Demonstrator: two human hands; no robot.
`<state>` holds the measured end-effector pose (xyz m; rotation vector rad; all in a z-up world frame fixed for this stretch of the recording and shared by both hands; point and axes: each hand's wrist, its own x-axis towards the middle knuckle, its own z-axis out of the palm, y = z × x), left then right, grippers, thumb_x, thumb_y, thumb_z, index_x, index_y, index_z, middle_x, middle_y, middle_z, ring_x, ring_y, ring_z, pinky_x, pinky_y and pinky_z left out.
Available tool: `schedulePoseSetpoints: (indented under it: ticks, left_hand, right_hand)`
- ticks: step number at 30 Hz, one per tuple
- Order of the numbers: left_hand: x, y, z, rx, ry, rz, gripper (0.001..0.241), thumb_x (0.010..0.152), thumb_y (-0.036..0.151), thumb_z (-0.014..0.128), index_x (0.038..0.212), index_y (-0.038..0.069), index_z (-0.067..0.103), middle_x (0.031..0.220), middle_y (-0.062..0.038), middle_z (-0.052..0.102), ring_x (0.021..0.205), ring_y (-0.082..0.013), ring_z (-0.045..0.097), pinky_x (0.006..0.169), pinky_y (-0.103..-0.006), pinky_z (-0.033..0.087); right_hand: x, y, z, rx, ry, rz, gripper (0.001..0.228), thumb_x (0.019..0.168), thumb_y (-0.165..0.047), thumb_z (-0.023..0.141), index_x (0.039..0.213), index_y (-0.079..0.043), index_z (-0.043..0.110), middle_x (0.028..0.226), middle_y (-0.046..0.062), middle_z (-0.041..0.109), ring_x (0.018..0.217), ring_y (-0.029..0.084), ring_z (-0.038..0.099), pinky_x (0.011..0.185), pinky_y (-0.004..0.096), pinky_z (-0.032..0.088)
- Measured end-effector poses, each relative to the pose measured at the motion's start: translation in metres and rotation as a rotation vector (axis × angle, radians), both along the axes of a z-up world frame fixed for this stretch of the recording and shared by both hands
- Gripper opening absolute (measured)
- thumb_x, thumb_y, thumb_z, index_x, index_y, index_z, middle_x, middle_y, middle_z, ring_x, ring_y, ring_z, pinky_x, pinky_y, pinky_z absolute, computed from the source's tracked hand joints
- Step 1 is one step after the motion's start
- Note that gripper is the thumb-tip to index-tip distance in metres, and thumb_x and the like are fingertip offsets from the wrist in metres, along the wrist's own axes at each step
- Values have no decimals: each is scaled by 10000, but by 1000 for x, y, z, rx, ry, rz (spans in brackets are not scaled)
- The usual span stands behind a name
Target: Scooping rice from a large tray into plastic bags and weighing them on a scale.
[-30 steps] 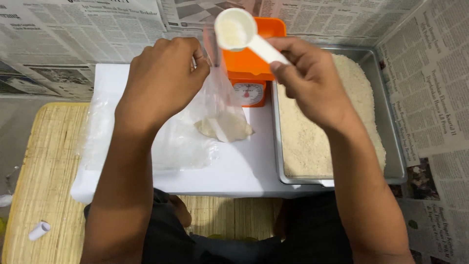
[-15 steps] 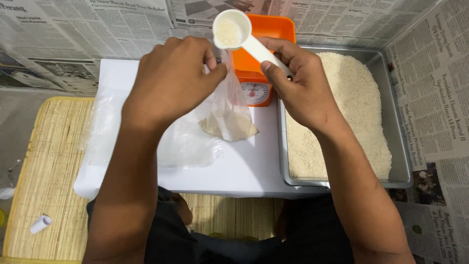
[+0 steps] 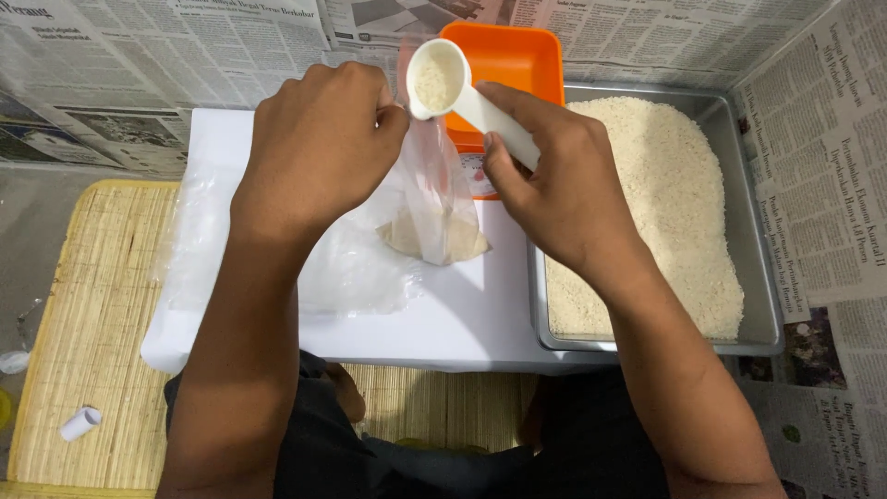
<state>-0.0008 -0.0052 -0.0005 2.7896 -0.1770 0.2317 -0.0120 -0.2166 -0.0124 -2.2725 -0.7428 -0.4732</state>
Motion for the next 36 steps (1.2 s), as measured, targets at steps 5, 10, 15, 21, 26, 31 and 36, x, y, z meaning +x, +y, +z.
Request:
schedulePoseSetpoints:
  ticks: [5,10,15,21,26,31,36]
  left_hand:
    - [3,5,-8,28,-80,28,218,904,173,600,822,-3,698,726,-208,683,551,-418,638,594,-516,512]
    - [4,8,-9,30,-94,33,200,877,118,584,744,-15,653,654,-194,663,475,-388,595,552,-491,500]
    - [4,9,-10,31,-73,58,192,876,103,582,730,-2,650,645,-171,658,462,-348,589,544,-473,499]
    - [4,12,-13,70,-115,56,230,898,122,612,703,1,632,629,-191,643,445,-345,600,506,-479,505]
    - [5,17,-14,71,-109,68,214,894,122,602,722,0,640,651,-185,659,486,-367,607,529,-475,495]
    - [4,15,-14,59,-88,64,156,889,139,610,812,20,676,709,-188,688,532,-365,645,585,-481,520]
    - [8,10,-17,9,-181,-18,276,831,102,625,1096,26,629,992,-158,729,837,-372,697,699,-527,525]
  right_hand:
    - [-2,-3,-4,-228,-117,-139,387,853,-10,703,1230,79,707,873,147,742,561,240,632,560,378,503]
    - [-3,-9,-3,-337,-143,-226,372,880,-18,703,1251,9,714,930,113,738,596,194,678,494,352,507]
    - [-4,-11,-5,-432,-244,-302,375,887,-56,690,1258,-65,747,878,48,691,481,200,565,425,349,431]
    - [-2,-16,-8,-537,-352,-369,348,908,-81,737,1248,-123,803,818,9,622,429,128,479,370,283,370]
    - [-3,-19,-6,-534,-371,-404,302,918,-72,734,1210,-98,805,851,33,613,538,166,561,411,307,384]
    - [-2,-25,-5,-430,-337,-315,133,1003,-32,693,1134,-11,706,944,80,638,617,216,581,497,349,422]
    - [19,-18,-14,-73,-61,93,107,1128,-62,503,1132,38,540,775,83,532,605,172,455,536,328,362]
